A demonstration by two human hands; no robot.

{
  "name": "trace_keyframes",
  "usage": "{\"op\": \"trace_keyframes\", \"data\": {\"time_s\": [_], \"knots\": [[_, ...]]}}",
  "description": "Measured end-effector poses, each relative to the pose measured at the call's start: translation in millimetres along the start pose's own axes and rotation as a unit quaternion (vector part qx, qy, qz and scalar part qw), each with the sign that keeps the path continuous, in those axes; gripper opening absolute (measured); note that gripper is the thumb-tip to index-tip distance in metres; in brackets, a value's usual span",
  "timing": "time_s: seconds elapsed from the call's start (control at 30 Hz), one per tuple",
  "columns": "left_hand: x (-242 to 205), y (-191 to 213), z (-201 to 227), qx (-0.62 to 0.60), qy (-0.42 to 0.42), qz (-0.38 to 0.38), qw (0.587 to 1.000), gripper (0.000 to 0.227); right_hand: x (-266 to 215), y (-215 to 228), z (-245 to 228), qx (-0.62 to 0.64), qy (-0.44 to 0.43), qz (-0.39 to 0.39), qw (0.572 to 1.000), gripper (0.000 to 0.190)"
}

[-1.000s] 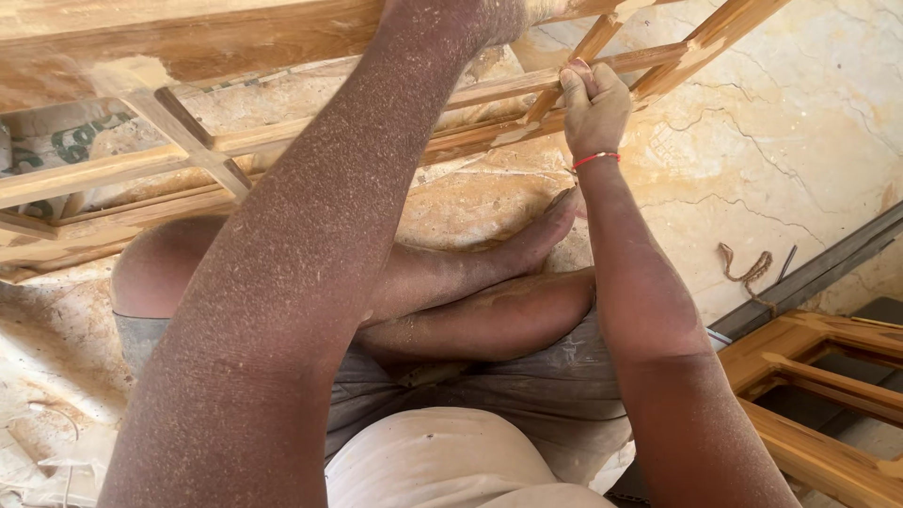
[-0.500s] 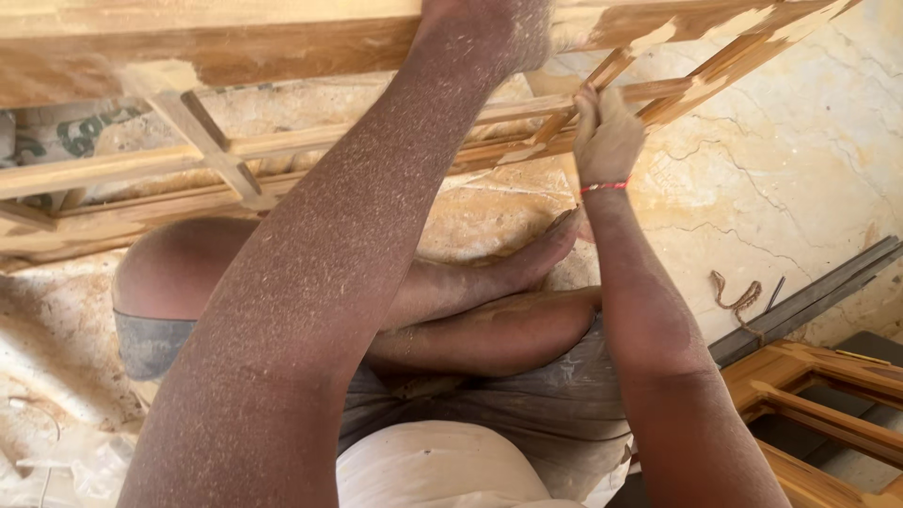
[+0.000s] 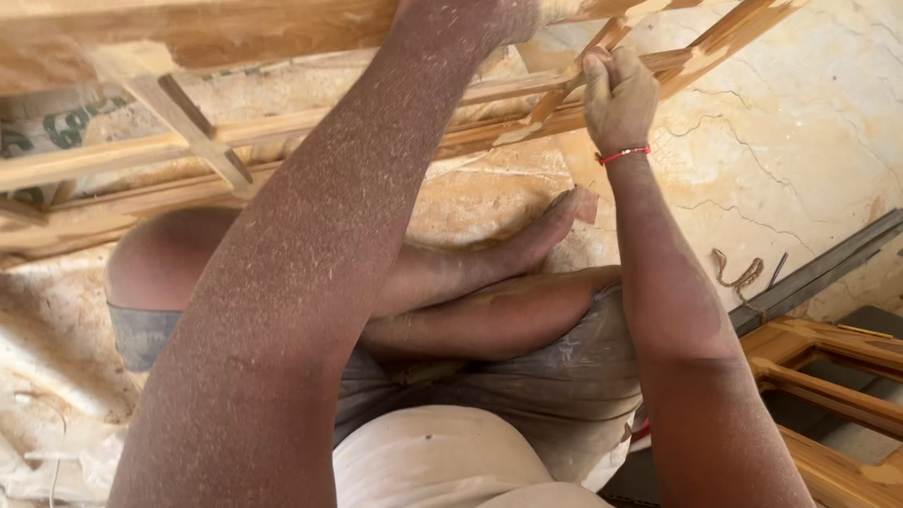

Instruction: The person is sanding a wooden frame with a sanding block. They are sitting on the floor and sanding the frame by hand, focusing on the edges and corners.

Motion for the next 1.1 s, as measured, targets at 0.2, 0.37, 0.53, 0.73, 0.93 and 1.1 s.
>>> {"op": "trace_keyframes", "data": {"time_s": [0.2, 0.37, 0.53, 0.73, 0.93, 1.1], "knots": [[10, 11, -3, 0.015, 0.0, 0.011, 1.0, 0.03, 26, -7, 0, -0.007, -0.011, -0.02, 1.0, 0.02], [9, 8, -1, 0.023, -0.005, 0.007, 1.0, 0.031, 47, 3, 12, -0.037, -0.055, -0.057, 0.996, 0.029], [-12, -1, -4, 0.049, -0.013, -0.002, 0.999, 0.031, 38, 8, 9, 0.118, -0.095, -0.062, 0.986, 0.026], [5, 23, 0, 0.065, -0.031, 0.039, 0.997, 0.032, 47, -8, 20, 0.212, -0.283, -0.059, 0.934, 0.027], [10, 20, 9, 0.065, -0.043, 0.035, 0.996, 0.033, 54, -1, 26, 0.101, -0.144, -0.078, 0.981, 0.028], [-16, 6, -4, 0.067, -0.028, 0.019, 0.997, 0.034, 34, -1, 17, 0.115, -0.138, -0.086, 0.98, 0.022]]}}
Point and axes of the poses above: each hand's wrist, its own x-axis towards the middle knuckle, its own y-axis out of the back of the hand, z = x × y, the point moved 5 cm from there along x, towards the middle knuckle, and after that the axes turned 12 degrees about z, right-handed, at the moved point
